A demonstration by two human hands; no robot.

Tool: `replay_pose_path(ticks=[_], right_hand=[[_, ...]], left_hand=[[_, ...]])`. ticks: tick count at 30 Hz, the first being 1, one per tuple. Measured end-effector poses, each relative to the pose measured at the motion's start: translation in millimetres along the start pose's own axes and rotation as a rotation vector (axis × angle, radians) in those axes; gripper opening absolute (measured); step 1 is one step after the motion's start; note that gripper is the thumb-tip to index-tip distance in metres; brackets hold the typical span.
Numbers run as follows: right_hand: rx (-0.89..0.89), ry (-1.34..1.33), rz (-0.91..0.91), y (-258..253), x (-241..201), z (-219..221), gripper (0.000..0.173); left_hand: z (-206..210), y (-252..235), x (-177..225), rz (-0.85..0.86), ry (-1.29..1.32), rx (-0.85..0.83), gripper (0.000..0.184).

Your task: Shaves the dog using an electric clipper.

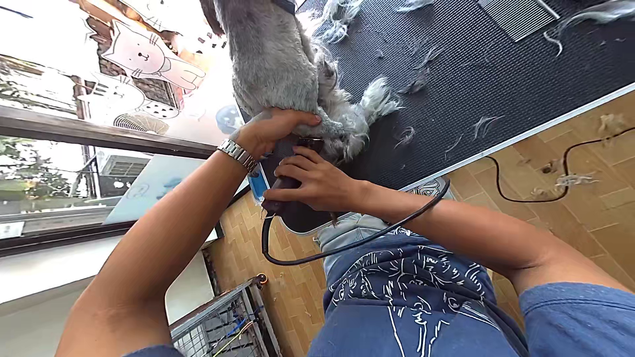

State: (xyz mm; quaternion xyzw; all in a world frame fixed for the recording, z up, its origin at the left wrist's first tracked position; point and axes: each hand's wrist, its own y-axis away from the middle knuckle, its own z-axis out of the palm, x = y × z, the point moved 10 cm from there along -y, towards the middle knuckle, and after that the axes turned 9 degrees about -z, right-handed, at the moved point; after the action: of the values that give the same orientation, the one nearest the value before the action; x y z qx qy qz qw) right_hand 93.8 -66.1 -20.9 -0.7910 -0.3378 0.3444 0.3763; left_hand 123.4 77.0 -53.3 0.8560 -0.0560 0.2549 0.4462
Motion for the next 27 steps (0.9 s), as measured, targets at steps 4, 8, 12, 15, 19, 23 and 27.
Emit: replay_pose_path(ticks=[4,8,12,15,19,23,27], right_hand=[[-0.026,-0.037,-0.168,-3,-39,1,0.043],[-0.058,-0.030,-0.204,-5,-30,-2,0.044],[-0.024,0.016,-0.088,2,1,-3,0.046],[0.077,0.032,0.073,3,14,-8,0.040],[0.066,-0.041,-0.039,-2,-21,-6,0.041],[-0.019,-0.033,-0.207,3,-39,-11,0.047],[-0.014,0.037,-0.140,5,-9,-15,0.045]], left_hand=[[-3,3,-1,0.026,0.032,0.048,0.026],[-6,3,1,0.064,0.052,0.064,0.027],[-7,4,0,0.052,0.044,0.074,0.027],[-7,0,-2,0.063,0.027,0.097,0.032],[-10,-2,-2,0.119,0.036,0.142,0.034],[-12,0,2,0.150,0.038,0.141,0.033],[-11,4,3,0.149,0.029,0.141,0.030]])
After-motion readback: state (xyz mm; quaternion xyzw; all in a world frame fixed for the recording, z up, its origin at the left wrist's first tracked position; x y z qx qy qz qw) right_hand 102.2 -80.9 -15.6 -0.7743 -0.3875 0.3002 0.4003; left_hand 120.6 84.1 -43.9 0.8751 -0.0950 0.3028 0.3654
